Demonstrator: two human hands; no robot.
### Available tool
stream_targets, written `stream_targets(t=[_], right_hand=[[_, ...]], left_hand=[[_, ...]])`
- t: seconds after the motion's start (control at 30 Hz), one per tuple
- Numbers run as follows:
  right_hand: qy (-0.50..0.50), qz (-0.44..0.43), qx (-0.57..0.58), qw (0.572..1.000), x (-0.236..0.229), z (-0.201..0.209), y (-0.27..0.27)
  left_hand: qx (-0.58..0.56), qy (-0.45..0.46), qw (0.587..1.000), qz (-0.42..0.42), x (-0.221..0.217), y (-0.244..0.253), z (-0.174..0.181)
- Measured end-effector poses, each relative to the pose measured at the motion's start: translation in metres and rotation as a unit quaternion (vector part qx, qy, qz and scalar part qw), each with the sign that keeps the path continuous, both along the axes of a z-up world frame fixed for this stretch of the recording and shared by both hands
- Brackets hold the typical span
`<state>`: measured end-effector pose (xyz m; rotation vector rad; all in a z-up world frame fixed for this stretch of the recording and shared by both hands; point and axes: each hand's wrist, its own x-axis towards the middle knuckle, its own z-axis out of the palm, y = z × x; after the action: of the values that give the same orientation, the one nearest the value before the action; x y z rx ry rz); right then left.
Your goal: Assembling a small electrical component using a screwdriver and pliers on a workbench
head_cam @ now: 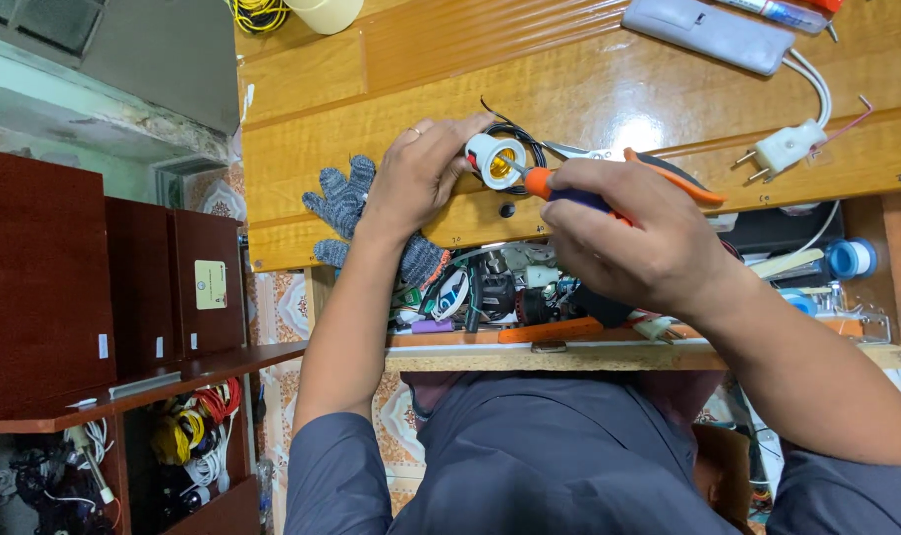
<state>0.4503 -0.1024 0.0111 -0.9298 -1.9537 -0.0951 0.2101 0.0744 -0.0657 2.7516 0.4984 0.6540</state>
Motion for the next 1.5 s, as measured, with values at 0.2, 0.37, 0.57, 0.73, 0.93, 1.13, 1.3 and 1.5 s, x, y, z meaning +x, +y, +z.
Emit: stream_targets(t=[0.2, 0.37, 0.57, 0.73, 0.93, 1.13, 1.3, 1.5], right_hand=[[0.017, 0.012, -0.008, 1.000, -0.001, -0.013, 0.002], [0.009, -0.012, -0.002, 1.000, 0.001, -0.017, 0.002], [0.020, -0.011, -0.025, 0.999, 0.006, -0.017, 0.003], [0.029, -0.021, -0.005, 0.999, 0.004, -0.021, 0.002], [0.078, -0.082, 0.035, 0.993, -0.002, -0.032, 0.011], [0.095, -0.082, 0.062, 0.990, -0.007, -0.037, 0.008], [0.073, -0.097, 0.095, 0.988, -0.002, -0.047, 0.013], [0.062, -0.098, 0.064, 0.991, -0.004, -0.044, 0.008]], left_hand=[[0.058, 0.027, 0.998, 0.001, 0.006, -0.002, 0.004], [0.051, 0.020, 0.998, -0.003, 0.007, -0.002, 0.004], [0.028, 0.011, 1.000, -0.007, 0.007, 0.000, 0.001], [0.039, -0.008, 0.999, -0.021, 0.008, 0.003, 0.000], [0.053, -0.015, 0.997, 0.047, 0.006, 0.006, -0.021], [0.046, -0.027, 0.997, 0.048, 0.004, 0.005, -0.022], [0.078, -0.006, 0.996, 0.043, 0.003, 0.003, -0.012], [0.079, -0.010, 0.995, 0.056, 0.001, 0.008, -0.023]])
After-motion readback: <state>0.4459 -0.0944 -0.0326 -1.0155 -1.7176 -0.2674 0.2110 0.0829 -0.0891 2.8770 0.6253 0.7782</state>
